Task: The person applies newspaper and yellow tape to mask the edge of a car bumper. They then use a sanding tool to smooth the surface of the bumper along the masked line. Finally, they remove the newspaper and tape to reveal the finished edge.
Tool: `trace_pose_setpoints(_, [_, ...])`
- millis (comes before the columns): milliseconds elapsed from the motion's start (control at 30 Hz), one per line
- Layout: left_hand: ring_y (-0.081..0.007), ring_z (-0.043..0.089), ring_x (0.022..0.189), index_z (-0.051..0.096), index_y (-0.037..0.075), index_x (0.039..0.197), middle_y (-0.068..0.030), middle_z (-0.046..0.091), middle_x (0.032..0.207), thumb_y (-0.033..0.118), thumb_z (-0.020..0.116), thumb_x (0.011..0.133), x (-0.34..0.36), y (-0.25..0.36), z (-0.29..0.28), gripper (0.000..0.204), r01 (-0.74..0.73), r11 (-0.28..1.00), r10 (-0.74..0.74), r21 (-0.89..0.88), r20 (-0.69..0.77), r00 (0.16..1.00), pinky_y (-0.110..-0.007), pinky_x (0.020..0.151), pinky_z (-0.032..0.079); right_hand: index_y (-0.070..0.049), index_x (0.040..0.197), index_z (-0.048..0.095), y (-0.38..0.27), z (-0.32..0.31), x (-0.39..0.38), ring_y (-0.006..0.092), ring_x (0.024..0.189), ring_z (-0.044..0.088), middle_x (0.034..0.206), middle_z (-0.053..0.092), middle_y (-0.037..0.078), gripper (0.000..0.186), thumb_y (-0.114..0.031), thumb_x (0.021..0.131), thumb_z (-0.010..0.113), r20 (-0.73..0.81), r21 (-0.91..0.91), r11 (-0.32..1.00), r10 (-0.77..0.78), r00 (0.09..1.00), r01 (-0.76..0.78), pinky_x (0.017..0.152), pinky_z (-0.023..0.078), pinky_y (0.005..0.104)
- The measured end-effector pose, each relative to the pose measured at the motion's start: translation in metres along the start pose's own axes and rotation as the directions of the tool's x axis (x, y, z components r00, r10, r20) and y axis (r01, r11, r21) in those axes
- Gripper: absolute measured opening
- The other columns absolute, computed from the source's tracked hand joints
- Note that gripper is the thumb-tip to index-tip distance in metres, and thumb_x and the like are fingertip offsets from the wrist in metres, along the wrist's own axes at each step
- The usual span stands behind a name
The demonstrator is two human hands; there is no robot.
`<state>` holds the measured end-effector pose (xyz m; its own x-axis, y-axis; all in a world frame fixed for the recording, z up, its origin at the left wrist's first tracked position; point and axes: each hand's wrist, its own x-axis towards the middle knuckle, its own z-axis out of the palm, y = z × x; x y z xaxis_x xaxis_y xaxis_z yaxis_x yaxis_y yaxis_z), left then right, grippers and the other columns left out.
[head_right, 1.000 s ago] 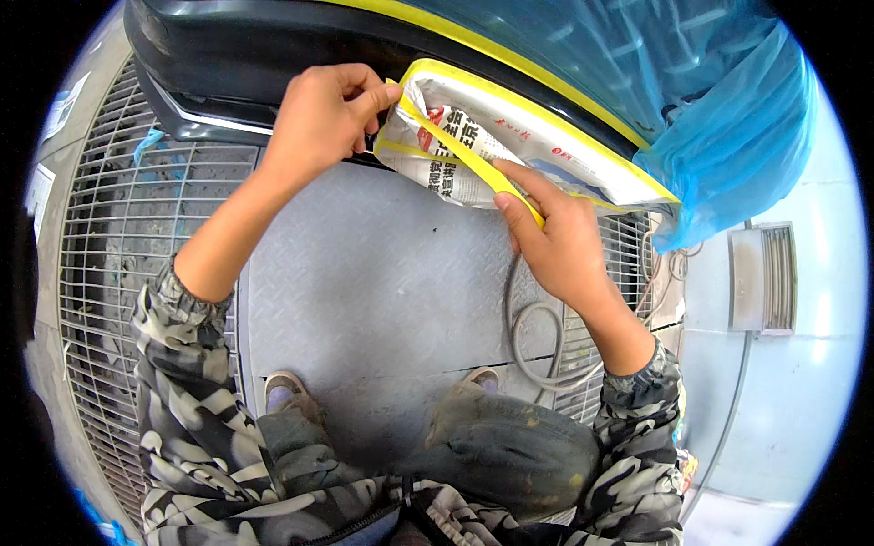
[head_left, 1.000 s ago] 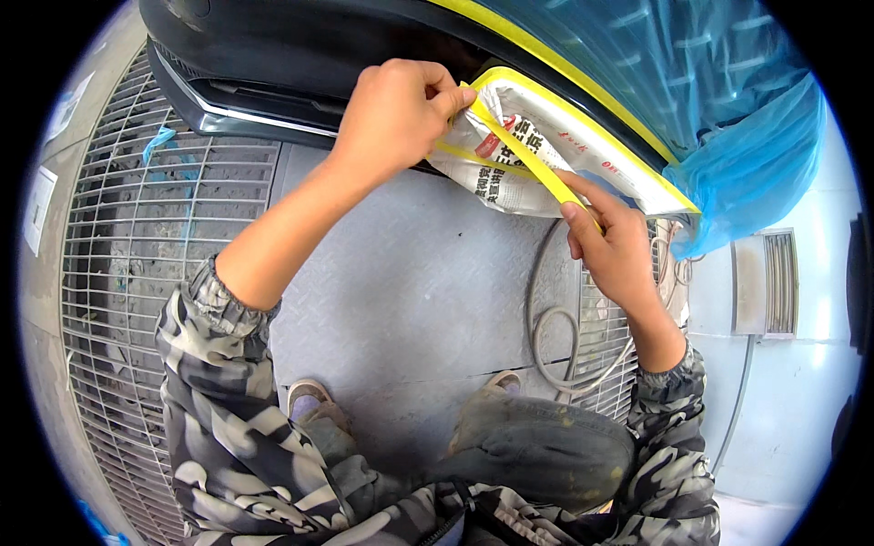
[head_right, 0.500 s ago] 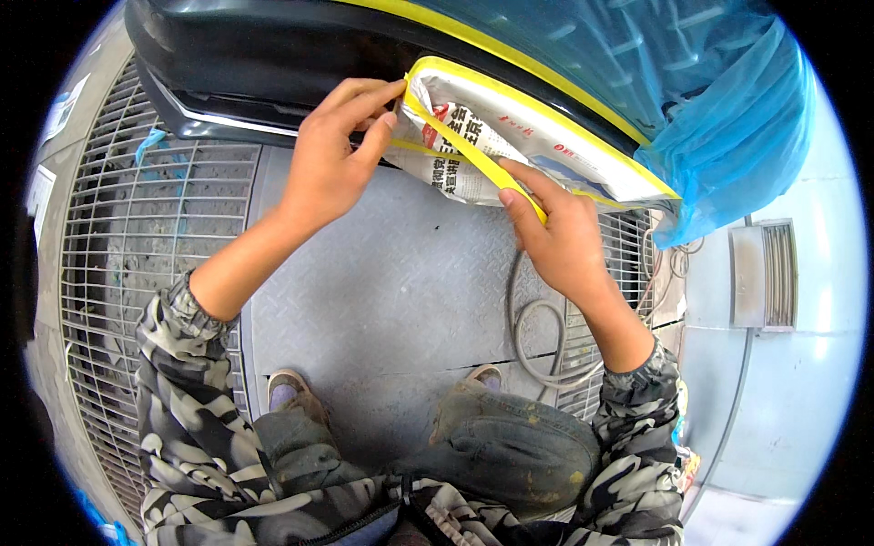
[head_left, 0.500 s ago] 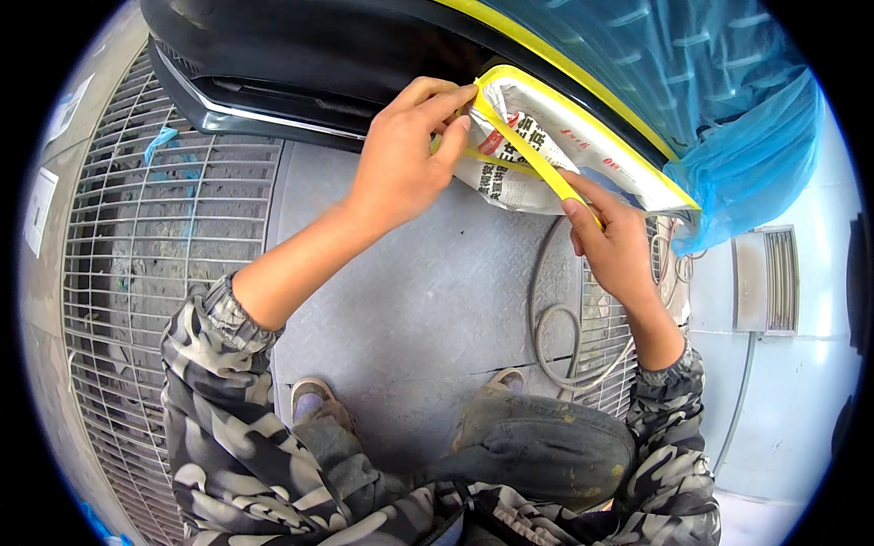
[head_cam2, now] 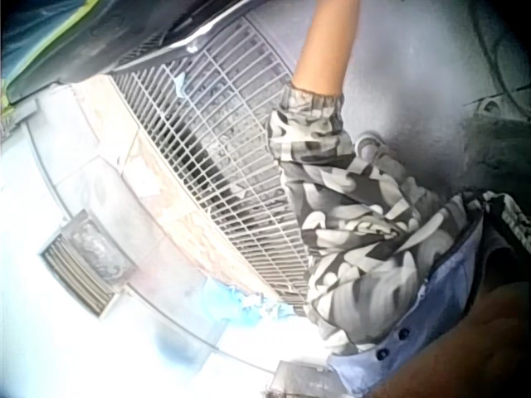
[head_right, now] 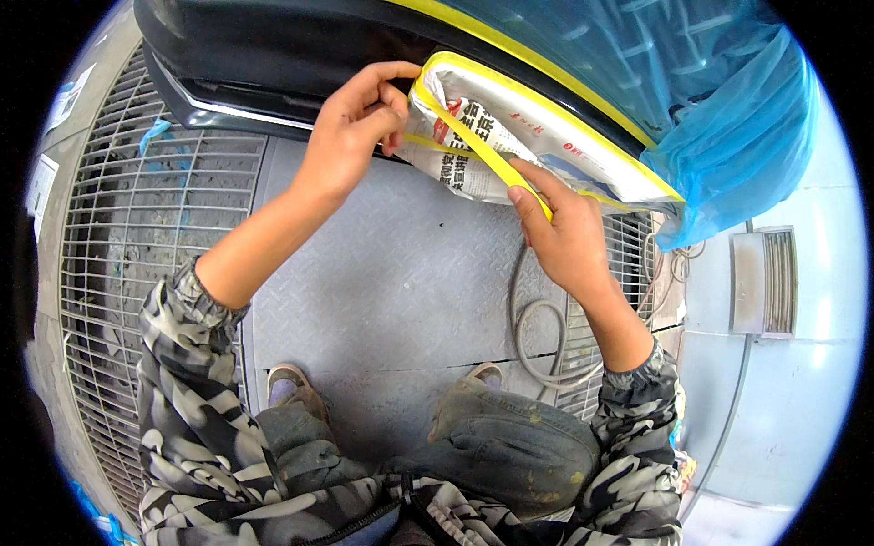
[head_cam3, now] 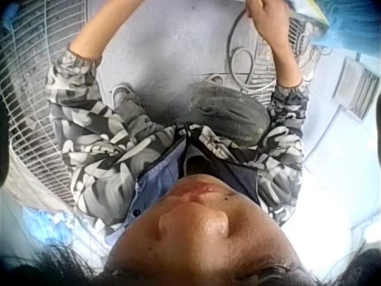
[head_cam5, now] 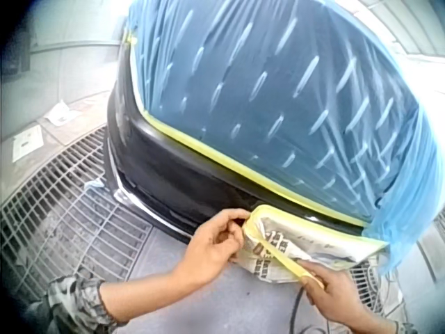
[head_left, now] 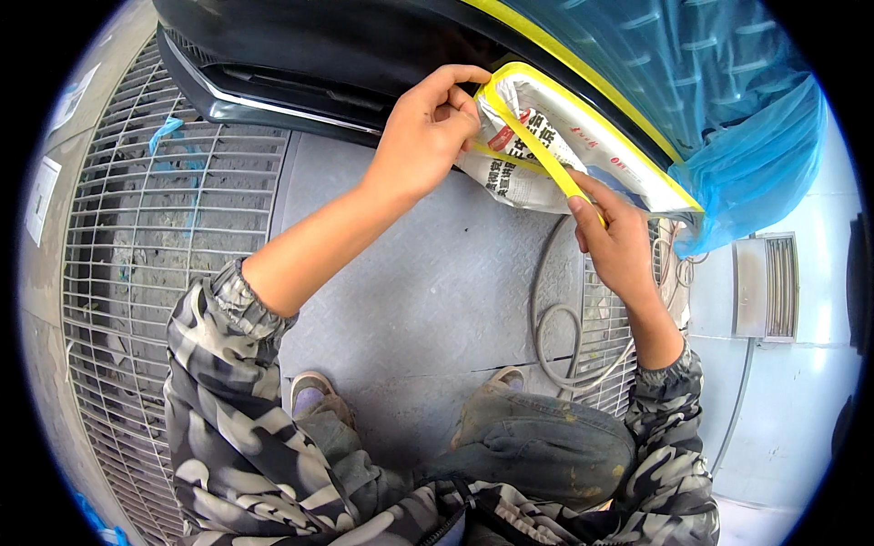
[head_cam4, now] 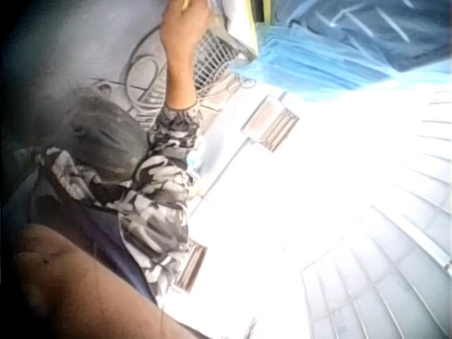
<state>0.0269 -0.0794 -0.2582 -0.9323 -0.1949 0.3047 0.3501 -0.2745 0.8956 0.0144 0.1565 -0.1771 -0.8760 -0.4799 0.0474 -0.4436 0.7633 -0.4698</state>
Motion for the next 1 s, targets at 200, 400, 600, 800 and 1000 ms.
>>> trace_pose_setpoints(200, [-0.0057,0.047,0.062,0.056,0.001,0.124,0.0024,0.05,0.073,0.004,0.051,0.084,0.0,0.003,-0.007,0.04,-0.024,0.997,0.023,0.077,0.011,1.0,-0.021,0.055,0.039,-0.006,0.119,0.064,-0.002,0.004,0.001,0.0201,0.053,0.061,0.064,0.062,0.012,0.031,-0.021,0.093,0.062,-0.005,-0.027,1.0,-0.014,1.0,0.014,0.055,0.047,0.0316])
trace_pose_setpoints(400, [-0.0073,0.05,0.062,0.062,0.001,0.117,-0.0014,0.058,0.076,0.009,0.051,0.091,-0.001,-0.003,-0.008,0.029,-0.099,0.886,0.124,0.453,-0.025,0.992,-0.023,0.056,0.042,-0.007,0.121,0.062,0.019,0.004,-0.001,0.0354,0.061,0.063,0.075,0.065,0.02,0.032,-0.022,0.093,0.061,-0.09,-0.108,0.98,-0.175,0.98,0.165,0.058,0.049,0.0376])
trace_pose_setpoints(600, [-0.0262,0.06,0.059,0.069,0.002,0.085,-0.0137,0.064,0.073,0.02,0.067,0.089,0.024,0.038,0.027,0.019,-0.419,0.253,0.313,0.872,0.336,0.888,-0.032,0.057,0.047,-0.009,0.132,0.052,0.056,0.001,-0.022,0.0339,0.06,0.062,0.07,0.064,0.015,0.041,-0.024,0.094,0.058,-0.141,-0.205,0.941,-0.299,0.944,0.268,0.054,0.048,0.0426])
trace_pose_setpoints(800, [-0.0296,0.06,0.055,0.069,0.003,0.081,-0.0145,0.063,0.068,0.022,0.068,0.087,0.023,0.028,0.035,0.02,-0.335,0.071,0.33,0.939,0.295,0.897,-0.034,0.053,0.046,-0.015,0.138,0.045,0.117,0.001,-0.048,0.0328,0.055,0.059,0.064,0.061,0.01,0.048,-0.027,0.094,0.057,-0.14,-0.274,0.912,-0.352,0.925,0.306,0.051,0.046,0.0439])
trace_pose_setpoints(1000, [-0.0189,0.057,0.047,0.067,-0.001,0.081,-0.0128,0.06,0.059,0.022,0.067,0.091,0.02,0.024,0.039,0.025,-0.175,0.165,0.215,0.971,0.138,0.967,-0.031,0.047,0.044,-0.027,0.133,0.05,0.252,-0.026,-0.079,0.0367,0.065,0.064,0.082,0.069,0.012,0.041,-0.03,0.093,0.058,-0.356,-0.32,0.943,-0.033,0.934,-0.089,0.056,0.051,0.0452])
